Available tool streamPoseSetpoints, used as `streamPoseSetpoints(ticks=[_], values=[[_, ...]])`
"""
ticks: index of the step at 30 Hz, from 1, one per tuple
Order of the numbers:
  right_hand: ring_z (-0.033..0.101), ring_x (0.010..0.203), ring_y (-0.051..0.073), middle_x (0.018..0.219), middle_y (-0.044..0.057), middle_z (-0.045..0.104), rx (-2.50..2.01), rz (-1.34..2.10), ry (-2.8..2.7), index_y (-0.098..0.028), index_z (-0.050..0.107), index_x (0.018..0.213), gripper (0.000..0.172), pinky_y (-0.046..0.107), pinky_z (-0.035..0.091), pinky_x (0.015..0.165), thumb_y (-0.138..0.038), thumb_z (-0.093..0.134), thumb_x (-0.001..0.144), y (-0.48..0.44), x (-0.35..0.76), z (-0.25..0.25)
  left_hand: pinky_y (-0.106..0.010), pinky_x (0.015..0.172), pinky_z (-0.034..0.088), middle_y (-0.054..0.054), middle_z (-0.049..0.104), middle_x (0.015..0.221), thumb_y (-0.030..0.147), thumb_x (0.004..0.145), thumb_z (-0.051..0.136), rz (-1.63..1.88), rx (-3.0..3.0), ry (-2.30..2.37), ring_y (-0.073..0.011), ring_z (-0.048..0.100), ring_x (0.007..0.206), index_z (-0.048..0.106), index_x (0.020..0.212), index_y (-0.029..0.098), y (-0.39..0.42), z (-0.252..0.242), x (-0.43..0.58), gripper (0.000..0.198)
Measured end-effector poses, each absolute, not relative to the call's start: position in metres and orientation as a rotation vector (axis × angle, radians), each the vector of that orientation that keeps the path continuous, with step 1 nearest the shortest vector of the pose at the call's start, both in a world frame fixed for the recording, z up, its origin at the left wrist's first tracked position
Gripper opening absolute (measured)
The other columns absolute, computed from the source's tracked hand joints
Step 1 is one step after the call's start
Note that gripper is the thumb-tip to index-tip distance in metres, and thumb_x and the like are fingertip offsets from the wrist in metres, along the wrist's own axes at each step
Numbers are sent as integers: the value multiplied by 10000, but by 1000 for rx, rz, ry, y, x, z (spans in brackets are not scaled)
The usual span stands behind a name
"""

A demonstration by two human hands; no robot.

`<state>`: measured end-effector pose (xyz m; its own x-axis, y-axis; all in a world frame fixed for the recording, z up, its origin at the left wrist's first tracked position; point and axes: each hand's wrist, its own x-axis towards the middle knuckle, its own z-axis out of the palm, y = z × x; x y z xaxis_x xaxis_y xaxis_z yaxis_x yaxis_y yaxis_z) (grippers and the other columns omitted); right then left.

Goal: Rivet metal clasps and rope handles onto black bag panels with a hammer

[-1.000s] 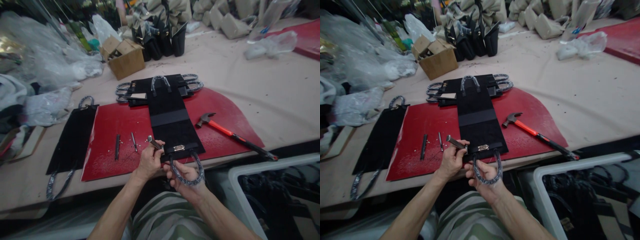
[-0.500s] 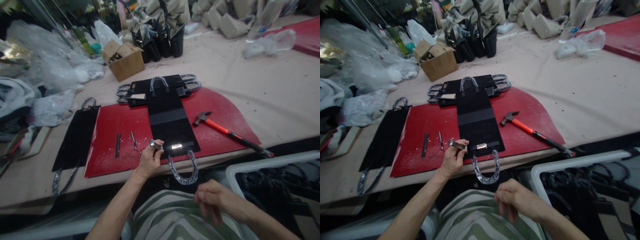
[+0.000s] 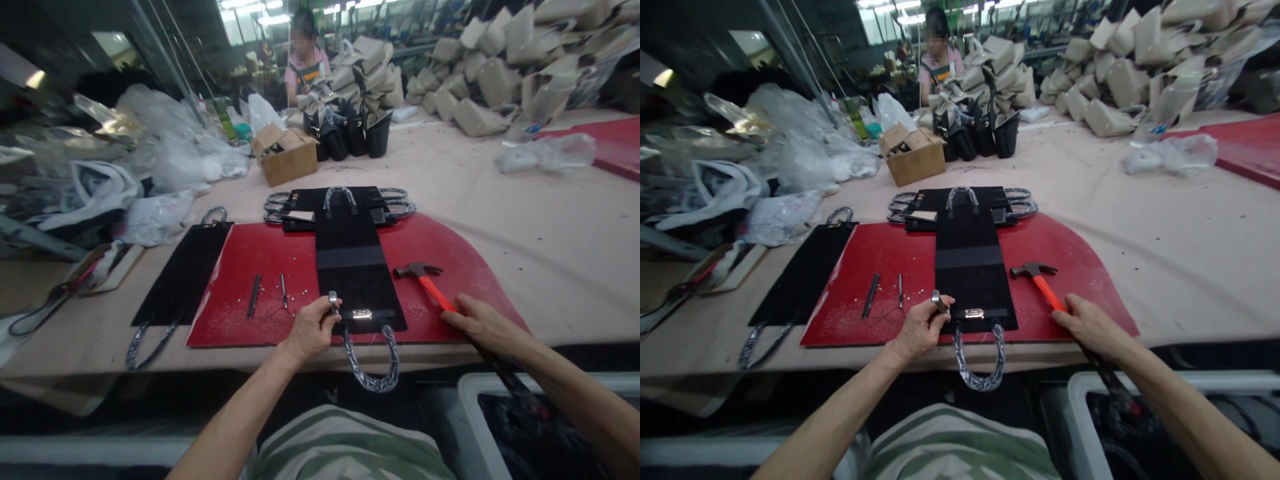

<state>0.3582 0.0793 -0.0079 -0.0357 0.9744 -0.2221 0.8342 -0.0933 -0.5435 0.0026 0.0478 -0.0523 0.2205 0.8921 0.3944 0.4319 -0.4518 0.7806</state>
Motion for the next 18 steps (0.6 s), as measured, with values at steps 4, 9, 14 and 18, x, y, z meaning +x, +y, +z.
streamPoseSetpoints(ticks=[4,9,14,18], values=[[360,466,98,665,-14,456,-1717,1616,-1183,-197,499,820,225,216,333,420,-374,611,737,51,328,1,-311,835,545,-66,691,1008,147,882,545,1182,1950,1234,-195,672,913,633,1140,176,47,-53,4,275],[280,405,74,616,-59,387,-1574,1541,-1064,-212,465,810,424,194,249,344,-606,622,809,29,289,54,-315,825,560,-64,699,992,154,871,556,1200,1952,1243,-206,683,904,646,1100,181,47,-52,5,248],[440,442,128,587,-24,483,-1372,622,-1762,-212,501,850,380,248,305,427,-554,428,998,19,259,107,-321,847,566,-69,705,1001,147,876,548,1216,1961,1239,-203,688,905,647,1088,182,48,-54,5,236],[416,410,144,540,-14,496,-1291,293,-2341,-231,440,765,295,304,212,463,-356,355,1018,21,250,111,-322,857,569,-79,712,1029,152,875,554,1222,1950,1238,-208,691,936,651,1070,177,47,-57,5,220]])
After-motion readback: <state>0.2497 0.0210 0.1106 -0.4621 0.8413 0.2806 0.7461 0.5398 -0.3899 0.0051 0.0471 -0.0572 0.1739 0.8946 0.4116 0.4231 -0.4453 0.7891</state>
